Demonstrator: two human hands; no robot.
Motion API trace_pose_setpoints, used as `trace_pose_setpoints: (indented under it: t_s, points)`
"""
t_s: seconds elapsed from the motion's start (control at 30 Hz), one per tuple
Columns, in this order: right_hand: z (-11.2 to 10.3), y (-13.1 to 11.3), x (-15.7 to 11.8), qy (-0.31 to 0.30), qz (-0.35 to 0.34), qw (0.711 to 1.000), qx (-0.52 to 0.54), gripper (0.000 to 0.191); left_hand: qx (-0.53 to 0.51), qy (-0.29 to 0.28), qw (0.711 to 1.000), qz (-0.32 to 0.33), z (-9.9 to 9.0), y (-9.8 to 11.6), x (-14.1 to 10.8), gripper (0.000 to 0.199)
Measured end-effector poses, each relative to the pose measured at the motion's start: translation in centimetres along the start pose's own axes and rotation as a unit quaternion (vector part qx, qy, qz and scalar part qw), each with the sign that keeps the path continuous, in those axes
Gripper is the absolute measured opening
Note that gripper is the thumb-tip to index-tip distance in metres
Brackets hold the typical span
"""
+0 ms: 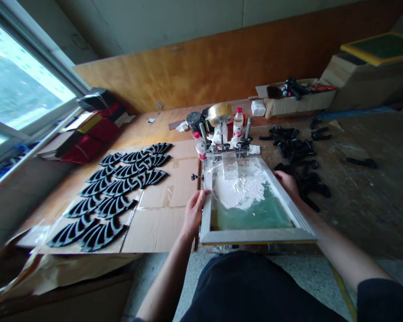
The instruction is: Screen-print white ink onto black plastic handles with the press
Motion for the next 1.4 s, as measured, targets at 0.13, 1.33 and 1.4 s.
trace_pose_setpoints:
  t_s: [0.13, 1.33, 1.4]
  points:
    - [-0.4, -4.3, 4.4, 0.059, -0.105, 0.992, -0.044, 0.047, 0.044, -0.024, 0.997, -0.051, 1.0, -6.1, 0.8, 0.064]
    - [0.5, -9.0, 9.7, -0.030, -0.135, 0.985, -0.104, 0.049, 0.030, -0.047, 0.998, -0.040, 0.1, -1.2, 0.0, 0.063]
    - [-3.1, -4.9, 9.9, 0.056, -0.054, 0.994, -0.076, 0.037, -0.006, -0.028, 1.000, -0.005, -0.1, 1.9, -0.1, 0.060]
Point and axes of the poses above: each hand's wrist, its own x-axis towards the middle knuckle, its own z-axis out of the palm, y = z × x, the point moved 6 cm from there along x, towards the middle knuckle, and after that the axes turned 7 degrees about -z, right-handed, at the moved point
